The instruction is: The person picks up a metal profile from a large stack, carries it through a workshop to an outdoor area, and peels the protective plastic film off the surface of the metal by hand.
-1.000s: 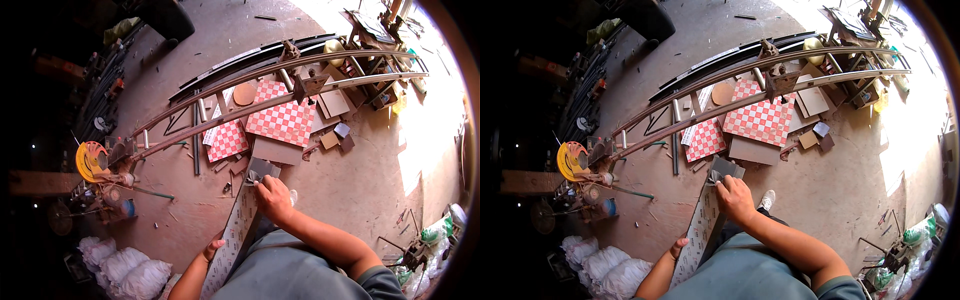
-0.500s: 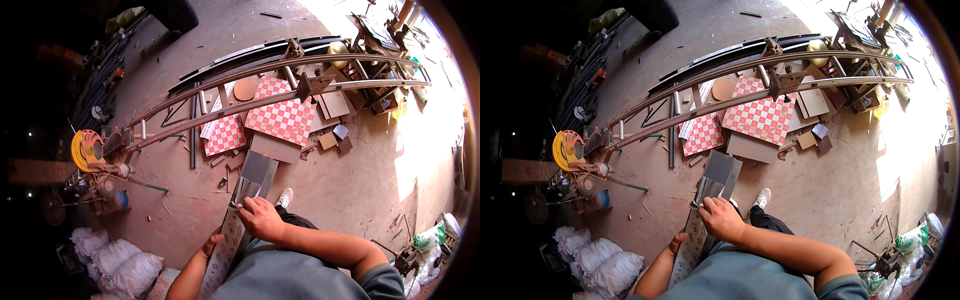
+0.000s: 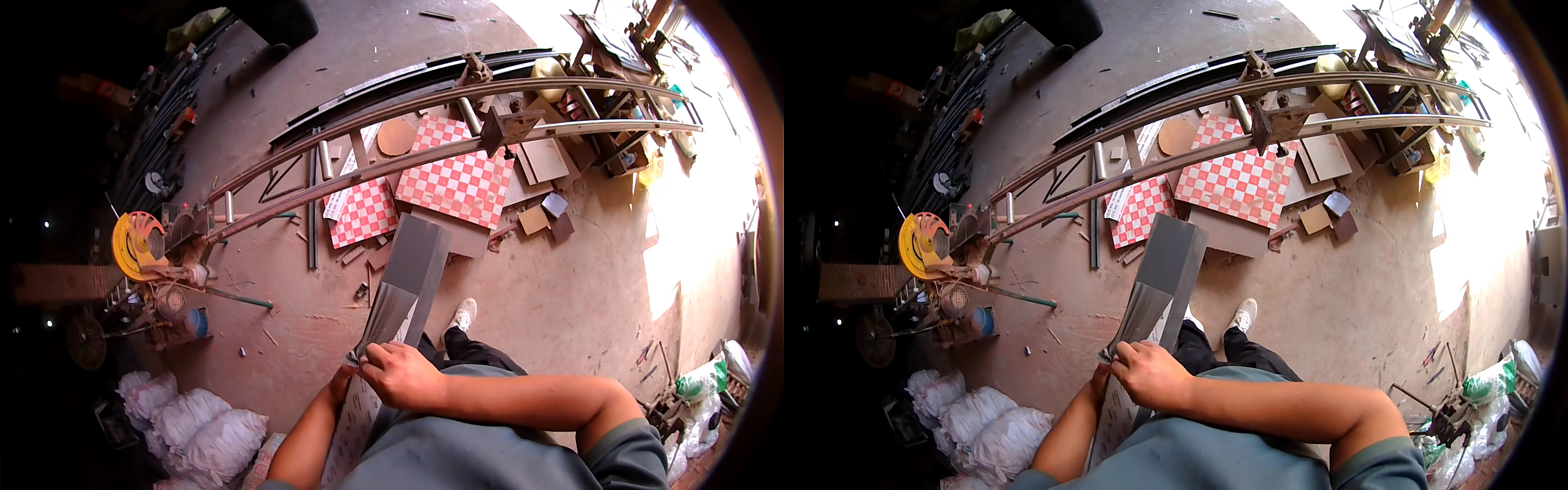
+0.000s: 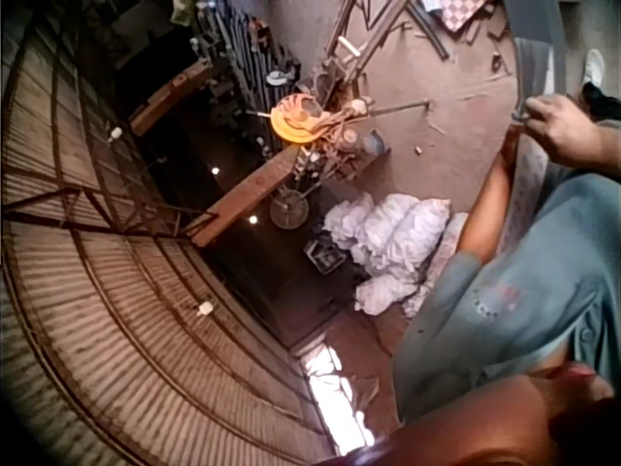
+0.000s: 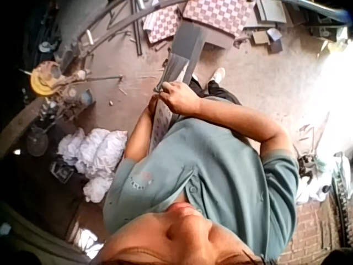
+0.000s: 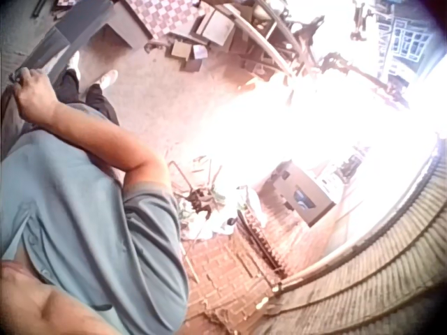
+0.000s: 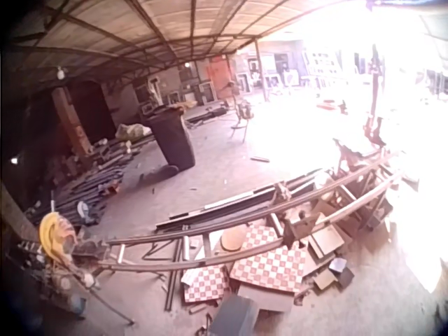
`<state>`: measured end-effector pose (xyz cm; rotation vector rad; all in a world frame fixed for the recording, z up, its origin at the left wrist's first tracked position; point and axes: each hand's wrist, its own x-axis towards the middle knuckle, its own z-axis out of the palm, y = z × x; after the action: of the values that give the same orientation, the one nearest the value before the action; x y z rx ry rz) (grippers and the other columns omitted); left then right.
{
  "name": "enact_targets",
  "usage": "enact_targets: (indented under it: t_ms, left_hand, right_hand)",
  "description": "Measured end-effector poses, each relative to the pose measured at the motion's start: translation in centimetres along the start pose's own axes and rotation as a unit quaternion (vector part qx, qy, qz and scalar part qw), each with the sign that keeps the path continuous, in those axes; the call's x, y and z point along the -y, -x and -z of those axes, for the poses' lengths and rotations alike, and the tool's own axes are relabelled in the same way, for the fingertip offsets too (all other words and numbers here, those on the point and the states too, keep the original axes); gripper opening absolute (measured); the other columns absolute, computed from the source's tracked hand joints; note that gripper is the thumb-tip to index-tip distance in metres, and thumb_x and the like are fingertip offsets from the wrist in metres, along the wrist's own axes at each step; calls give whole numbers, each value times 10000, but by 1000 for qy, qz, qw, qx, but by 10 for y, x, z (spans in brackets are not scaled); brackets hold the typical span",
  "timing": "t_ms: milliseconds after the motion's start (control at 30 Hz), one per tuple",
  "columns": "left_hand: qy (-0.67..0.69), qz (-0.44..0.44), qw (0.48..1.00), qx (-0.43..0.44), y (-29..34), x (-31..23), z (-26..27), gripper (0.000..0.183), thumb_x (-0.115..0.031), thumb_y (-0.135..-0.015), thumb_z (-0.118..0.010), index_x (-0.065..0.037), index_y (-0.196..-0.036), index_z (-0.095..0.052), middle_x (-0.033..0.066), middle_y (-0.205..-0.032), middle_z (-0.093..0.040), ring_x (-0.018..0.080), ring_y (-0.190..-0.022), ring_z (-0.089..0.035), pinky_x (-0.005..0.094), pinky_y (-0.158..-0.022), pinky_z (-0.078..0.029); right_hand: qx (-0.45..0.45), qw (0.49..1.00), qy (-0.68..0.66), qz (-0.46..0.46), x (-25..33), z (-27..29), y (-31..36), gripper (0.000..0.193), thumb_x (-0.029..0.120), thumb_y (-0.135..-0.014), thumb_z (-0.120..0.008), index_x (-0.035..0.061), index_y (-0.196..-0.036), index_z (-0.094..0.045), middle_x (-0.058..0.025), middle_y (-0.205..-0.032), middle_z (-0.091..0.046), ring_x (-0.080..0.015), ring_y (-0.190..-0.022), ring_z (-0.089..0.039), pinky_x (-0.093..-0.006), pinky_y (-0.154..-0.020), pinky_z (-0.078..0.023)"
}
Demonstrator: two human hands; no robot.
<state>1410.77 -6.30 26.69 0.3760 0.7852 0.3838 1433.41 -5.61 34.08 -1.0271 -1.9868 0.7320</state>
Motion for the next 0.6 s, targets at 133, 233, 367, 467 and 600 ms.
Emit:
enact_targets:
  t_ms: [133, 233, 367, 467, 600]
  left_hand:
    - [-2, 2, 1000, 3, -12, -4, 8, 720, -545, -882, -612, -58, -1401, -502, 100, -1222, -650, 208, -1100, -635, 375, -958, -513]
    - [-11, 5, 1000, 8, -26, -9, 16, 719, -554, -886, -604, -56, -1396, -509, 97, -1216, -652, 202, -1100, -634, 370, -958, -510]
    - [-23, 4, 1000, 9, -47, -8, 27, 720, -566, -892, -594, -52, -1390, -518, 94, -1207, -654, 194, -1100, -632, 364, -957, -507]
    - [-31, -1, 999, 8, -59, -7, 39, 721, -575, -896, -587, -50, -1385, -525, 91, -1200, -656, 188, -1100, -630, 359, -957, -504]
    - [-44, -8, 999, 0, -66, -12, 65, 723, -588, -901, -577, -47, -1378, -535, 88, -1191, -659, 180, -1099, -628, 353, -957, -501]
  right_hand:
    - [0, 1000, -16, 6, 13, -2, -4, 86, 85, -837, -631, 0, -843, -643, -106, -795, -522, -257, -700, -597, -375, -644, -502]
    - [46, 999, -20, 4, 23, -3, -3, 138, 122, -771, -615, 17, -851, -653, -133, -874, -566, -275, -776, -631, -382, -723, -521]
    - [93, 994, -56, 9, 39, -6, -6, 145, 115, -770, -619, 6, -847, -677, -139, -886, -579, -283, -803, -647, -395, -729, -543]
    - [117, 992, -35, 26, 51, -18, -7, 163, 114, -781, -627, -14, -854, -698, -149, -890, -587, -287, -809, -650, -394, -719, -545]
    - [245, 954, 169, -33, 65, -17, -13, 183, 166, -830, -604, 2, -864, -676, -93, -833, -543, -231, -758, -631, -370, -682, -521]
